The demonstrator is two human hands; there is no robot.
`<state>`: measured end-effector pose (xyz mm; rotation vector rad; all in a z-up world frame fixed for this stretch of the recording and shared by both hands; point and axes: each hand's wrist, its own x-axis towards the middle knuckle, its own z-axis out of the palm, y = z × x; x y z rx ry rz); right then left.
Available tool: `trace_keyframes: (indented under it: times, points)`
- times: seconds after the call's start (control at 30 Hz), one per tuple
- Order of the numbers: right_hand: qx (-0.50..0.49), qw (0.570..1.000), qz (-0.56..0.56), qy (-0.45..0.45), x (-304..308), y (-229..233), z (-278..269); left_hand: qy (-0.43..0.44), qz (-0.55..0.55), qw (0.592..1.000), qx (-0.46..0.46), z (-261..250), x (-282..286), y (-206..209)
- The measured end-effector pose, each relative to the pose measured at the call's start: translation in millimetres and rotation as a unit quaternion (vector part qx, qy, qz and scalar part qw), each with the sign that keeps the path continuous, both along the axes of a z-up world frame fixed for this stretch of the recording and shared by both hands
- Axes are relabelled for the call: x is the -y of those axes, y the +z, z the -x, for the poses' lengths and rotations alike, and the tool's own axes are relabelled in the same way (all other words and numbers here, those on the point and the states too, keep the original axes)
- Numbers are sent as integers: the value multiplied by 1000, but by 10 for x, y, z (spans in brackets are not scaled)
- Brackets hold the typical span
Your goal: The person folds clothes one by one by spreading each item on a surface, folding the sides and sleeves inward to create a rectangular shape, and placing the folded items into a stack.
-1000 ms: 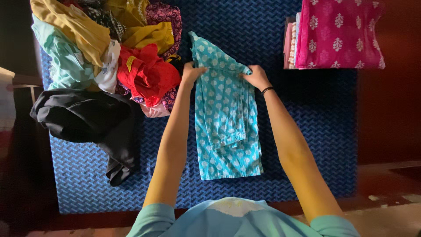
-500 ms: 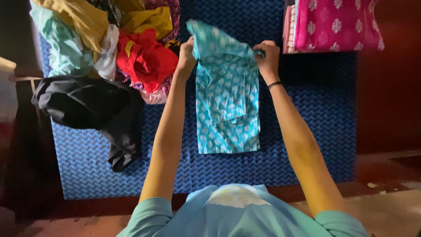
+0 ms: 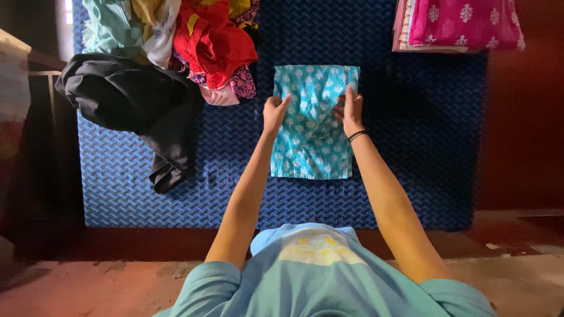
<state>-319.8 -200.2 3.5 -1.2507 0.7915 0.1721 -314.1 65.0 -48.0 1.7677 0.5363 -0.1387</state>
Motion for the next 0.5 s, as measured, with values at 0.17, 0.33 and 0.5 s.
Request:
trace_keyframes:
  times: [0.17,0.33,0.5]
  points:
    - [69,984,121,107,50,-337,80,-16,-91,994,62,31,-48,-75]
    - [22,991,79,101,23,-381,242,7,-89,991,97,8,-81,-201]
    - [13,995,-33,-88,95,-196,72,-5,-62,994,87,-390,-85,25]
